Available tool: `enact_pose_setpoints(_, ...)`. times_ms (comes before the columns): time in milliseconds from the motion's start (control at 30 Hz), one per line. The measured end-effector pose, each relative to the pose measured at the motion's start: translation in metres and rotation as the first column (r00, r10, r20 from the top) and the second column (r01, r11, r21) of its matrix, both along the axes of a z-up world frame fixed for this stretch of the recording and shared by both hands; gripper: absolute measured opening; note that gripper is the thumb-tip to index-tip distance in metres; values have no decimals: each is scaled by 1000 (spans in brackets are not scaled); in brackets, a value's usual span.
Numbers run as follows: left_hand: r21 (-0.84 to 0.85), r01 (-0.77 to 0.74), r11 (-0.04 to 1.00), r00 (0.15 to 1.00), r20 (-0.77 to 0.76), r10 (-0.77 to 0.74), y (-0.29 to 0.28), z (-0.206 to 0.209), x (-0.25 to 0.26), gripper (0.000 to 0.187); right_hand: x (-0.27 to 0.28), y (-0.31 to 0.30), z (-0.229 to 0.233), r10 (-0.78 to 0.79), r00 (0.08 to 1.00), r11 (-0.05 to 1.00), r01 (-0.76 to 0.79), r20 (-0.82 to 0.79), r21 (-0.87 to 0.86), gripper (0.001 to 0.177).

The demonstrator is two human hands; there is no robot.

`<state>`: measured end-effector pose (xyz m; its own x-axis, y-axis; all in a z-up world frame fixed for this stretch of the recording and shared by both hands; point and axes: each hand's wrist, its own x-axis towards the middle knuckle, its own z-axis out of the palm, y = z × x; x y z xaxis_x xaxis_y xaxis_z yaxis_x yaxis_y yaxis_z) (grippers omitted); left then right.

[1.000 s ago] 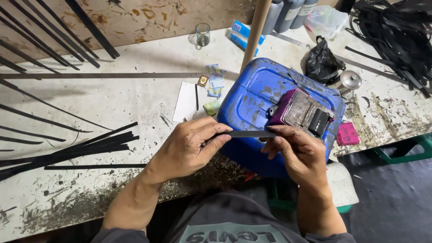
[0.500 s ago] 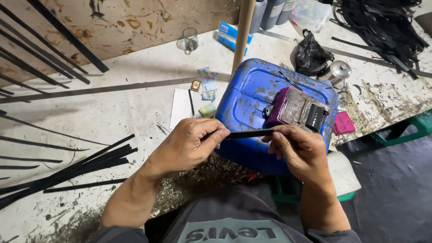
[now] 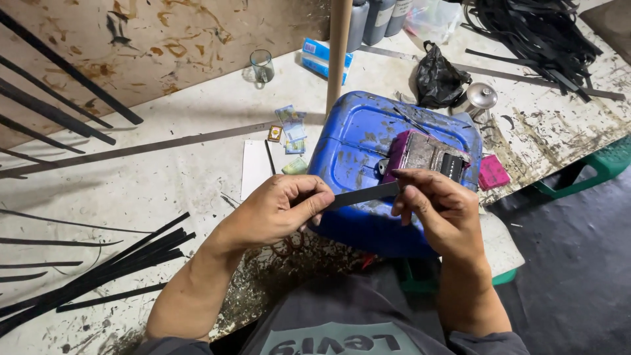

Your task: Preparing a dye applicator and applying edge dye to multiple leather strips by pulling them through a roller tool.

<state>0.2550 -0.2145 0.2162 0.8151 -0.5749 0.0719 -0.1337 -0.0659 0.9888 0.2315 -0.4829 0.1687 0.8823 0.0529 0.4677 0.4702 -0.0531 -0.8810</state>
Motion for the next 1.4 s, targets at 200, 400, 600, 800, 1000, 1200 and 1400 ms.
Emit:
enact_pose_setpoints(200,214,3,977,941,331,-76,-18,26,10,24,9,-15,53,111,985,886,-37,134,-462,19)
enact_pose_setpoints(400,403,-229,886,543,808,-227,-47,33,15,13,18,-54,75,247,952,652,-27,178,-758,11)
enact_pose_setpoints(600,619,-232,750,440,755,-487,-85,61,45,33,23,-60,100,286,951,613,-84,121,-785,9)
enact_pose_setpoints(800,530,42,847,608,659,-442,-92,87,76,25,21,-66,89,145,964,720,52,223,-692,11)
enact_pose_setpoints(1000,588,-60,807,444,740,-506,-119,75,92,24,27,-72,60,25,964,724,164,264,-670,9)
enact_pose_setpoints(1200,638,-224,737,268,767,-582,-162,60,95,8,33,-83,43,-21,979,761,146,201,-633,13)
enact_pose_setpoints(1400,672,-231,704,282,739,-612,-174,60,91,15,34,-88,26,-88,969,763,215,232,-609,17)
